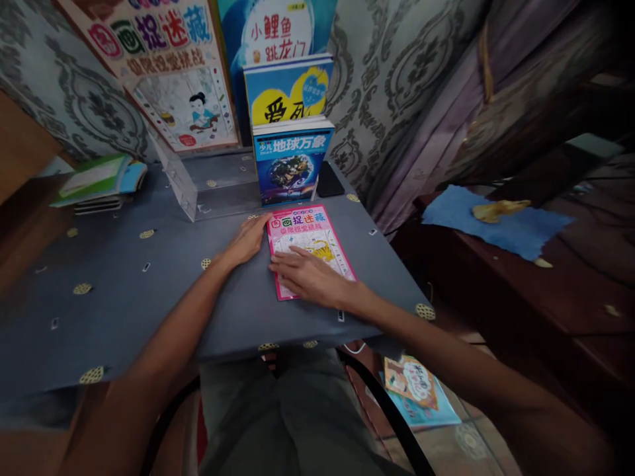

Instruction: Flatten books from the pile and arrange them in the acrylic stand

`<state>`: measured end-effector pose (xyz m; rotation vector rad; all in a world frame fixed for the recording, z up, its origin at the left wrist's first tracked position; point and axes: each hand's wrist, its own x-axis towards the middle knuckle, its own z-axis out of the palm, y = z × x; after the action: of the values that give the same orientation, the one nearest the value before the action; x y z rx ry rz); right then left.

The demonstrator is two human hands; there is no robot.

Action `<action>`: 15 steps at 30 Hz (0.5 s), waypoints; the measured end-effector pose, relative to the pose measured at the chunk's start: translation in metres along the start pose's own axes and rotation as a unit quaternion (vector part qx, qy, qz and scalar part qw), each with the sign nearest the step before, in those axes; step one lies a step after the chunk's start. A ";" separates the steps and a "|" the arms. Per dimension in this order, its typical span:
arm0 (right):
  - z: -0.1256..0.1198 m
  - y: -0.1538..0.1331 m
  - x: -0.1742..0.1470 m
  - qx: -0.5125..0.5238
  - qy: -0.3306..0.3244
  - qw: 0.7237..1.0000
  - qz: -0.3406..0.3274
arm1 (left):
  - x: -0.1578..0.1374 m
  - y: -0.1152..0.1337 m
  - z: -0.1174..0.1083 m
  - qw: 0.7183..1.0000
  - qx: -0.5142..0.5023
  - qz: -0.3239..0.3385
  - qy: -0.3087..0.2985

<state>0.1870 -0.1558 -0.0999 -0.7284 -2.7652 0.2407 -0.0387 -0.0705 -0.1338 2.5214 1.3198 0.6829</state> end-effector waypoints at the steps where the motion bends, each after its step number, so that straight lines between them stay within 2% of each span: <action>1: 0.004 -0.012 -0.009 -0.002 0.008 1.000 0.007 | 0.000 0.000 0.000 1.000 -0.001 0.000 0.000; 5: 0.022 -0.057 -0.040 0.021 0.045 0.998 0.045 | 0.000 0.001 -0.002 1.000 -0.001 -0.005 -0.007; 8: 0.027 -0.073 -0.053 0.046 0.054 0.996 0.060 | -0.001 0.001 -0.004 1.000 -0.003 0.002 -0.012; 11: 0.024 -0.074 -0.065 0.057 0.064 0.992 0.090 | -0.001 0.002 -0.005 1.000 -0.004 -0.003 -0.011; 15: 0.019 -0.061 -0.095 0.053 0.096 0.983 0.144 | -0.001 0.002 -0.004 1.000 -0.003 -0.007 -0.007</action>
<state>0.2326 -0.2576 -0.1247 -1.0620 -2.4394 0.3528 -0.0396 -0.0726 -0.1292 2.5060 1.3281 0.6643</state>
